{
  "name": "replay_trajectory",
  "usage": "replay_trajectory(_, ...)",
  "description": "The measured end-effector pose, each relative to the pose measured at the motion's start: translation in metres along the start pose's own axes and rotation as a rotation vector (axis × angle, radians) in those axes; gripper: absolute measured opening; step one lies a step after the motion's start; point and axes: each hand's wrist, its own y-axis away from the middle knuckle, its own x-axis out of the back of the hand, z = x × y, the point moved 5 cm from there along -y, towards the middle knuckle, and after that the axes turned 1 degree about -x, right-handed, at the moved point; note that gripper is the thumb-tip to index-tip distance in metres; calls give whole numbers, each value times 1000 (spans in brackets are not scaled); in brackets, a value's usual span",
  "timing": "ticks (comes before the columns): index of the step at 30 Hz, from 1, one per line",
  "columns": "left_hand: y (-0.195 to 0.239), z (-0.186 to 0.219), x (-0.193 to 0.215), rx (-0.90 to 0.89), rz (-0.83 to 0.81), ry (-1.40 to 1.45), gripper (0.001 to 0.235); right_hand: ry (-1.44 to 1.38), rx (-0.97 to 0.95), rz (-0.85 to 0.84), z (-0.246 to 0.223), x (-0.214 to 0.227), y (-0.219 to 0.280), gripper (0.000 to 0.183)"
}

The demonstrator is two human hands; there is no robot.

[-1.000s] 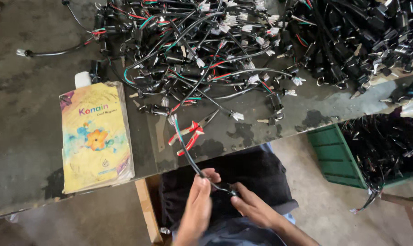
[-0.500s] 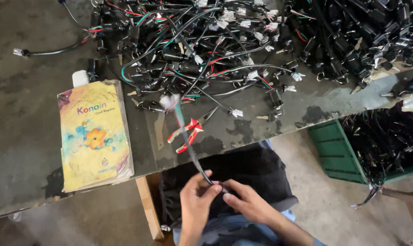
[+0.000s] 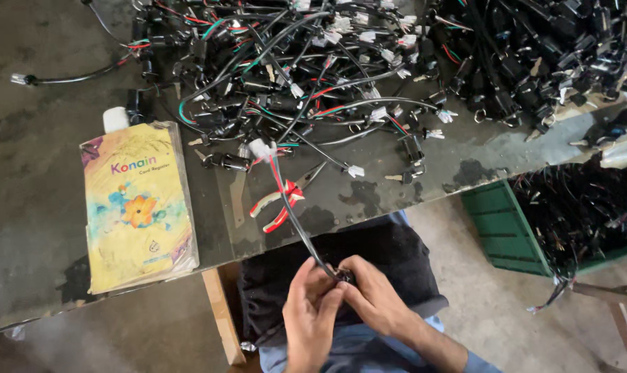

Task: The person repeatedly strips insulation from the ends of black electrical wires using red-handled pliers. After each strip, the wire is placed on a pile on the table. The process is continuous and repetitive throughout the clip.

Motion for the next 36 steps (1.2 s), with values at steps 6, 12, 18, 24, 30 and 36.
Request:
replay_trajectory(6,-21,-3,0,51,-381,-390,20,95,-77,-50,14,-4,8,28)
replay_trajectory(12,-27,-9,6,83,-300,-352,20,207,-3,27,1,-5,4,29)
replay_trajectory(18,-17,-27,19,194,-445,123,26,-523,-354,-365,4,-2,5,29)
replay_trajectory(24,-3,-32,-14,185,-373,437,15,-470,-251,-416,-2,8,11,31)
replay_trajectory(30,-69,81,10,-461,-125,-714,68,-481,-101,-180,-9,29,3,29)
replay_trajectory(36,-110,98,-1,-713,128,-1258,44,-6,-191,17,-6,28,-14,37)
